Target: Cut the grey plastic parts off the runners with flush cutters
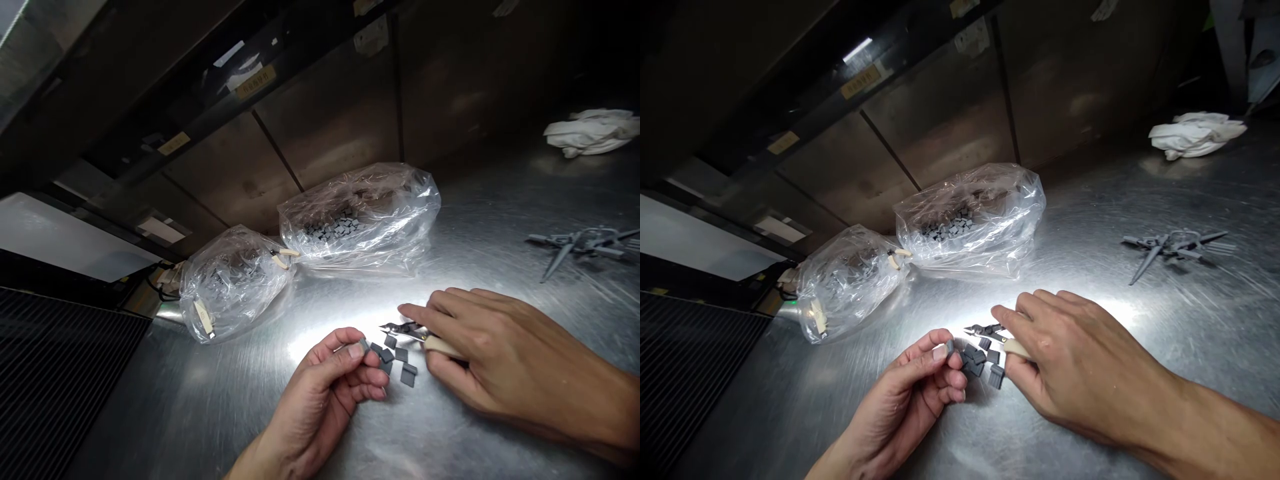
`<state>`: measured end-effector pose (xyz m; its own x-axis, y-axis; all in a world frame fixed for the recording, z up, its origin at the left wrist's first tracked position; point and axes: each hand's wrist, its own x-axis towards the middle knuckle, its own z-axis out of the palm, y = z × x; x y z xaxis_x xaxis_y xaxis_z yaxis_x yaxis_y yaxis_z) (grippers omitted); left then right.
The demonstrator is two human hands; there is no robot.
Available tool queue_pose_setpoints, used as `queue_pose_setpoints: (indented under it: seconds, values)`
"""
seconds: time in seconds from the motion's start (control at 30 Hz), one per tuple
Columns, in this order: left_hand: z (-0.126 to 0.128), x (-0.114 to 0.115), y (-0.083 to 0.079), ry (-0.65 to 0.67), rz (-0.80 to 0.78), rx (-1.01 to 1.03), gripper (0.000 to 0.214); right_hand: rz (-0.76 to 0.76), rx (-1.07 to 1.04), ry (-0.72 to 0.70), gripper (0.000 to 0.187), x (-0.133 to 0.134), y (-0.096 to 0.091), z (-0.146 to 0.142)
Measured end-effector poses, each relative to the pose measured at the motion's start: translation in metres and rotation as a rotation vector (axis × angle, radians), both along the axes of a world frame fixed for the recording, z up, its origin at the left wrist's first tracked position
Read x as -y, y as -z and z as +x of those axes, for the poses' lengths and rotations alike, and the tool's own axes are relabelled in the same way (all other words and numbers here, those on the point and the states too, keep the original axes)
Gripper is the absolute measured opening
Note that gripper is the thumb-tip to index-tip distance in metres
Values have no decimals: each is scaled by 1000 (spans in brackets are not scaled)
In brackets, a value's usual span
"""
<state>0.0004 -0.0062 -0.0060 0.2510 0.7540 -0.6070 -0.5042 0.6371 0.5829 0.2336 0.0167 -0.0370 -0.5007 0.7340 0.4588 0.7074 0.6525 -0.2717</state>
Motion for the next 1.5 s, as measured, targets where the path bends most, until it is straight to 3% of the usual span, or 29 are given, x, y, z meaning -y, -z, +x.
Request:
queue_pose_setpoints:
  seconds: [0.2, 0.4, 0.67, 1.03, 1.33, 1.5]
  values:
    - [0, 0, 1, -20, 9, -35, 19, -341, -107, -36, 20, -10, 1, 11]
    - [-1, 0, 4, 0, 25, 35, 16, -453, -112, -151, 14, -6, -6, 7]
    - [0, 0, 5, 17, 37, 58, 9, -397, -117, -259, 30, 1, -4, -7]
    - [-1, -1, 4, 8, 49, 115, 13, -415, -161, -308, 21, 3, 1, -12]
    - [0, -1, 4, 7, 27, 92, 16, -383, -170, -310, 27, 5, 4, -13]
    - [-1, -1, 3, 5, 55, 123, 20, -410, -340, -269, 22, 4, -5, -11]
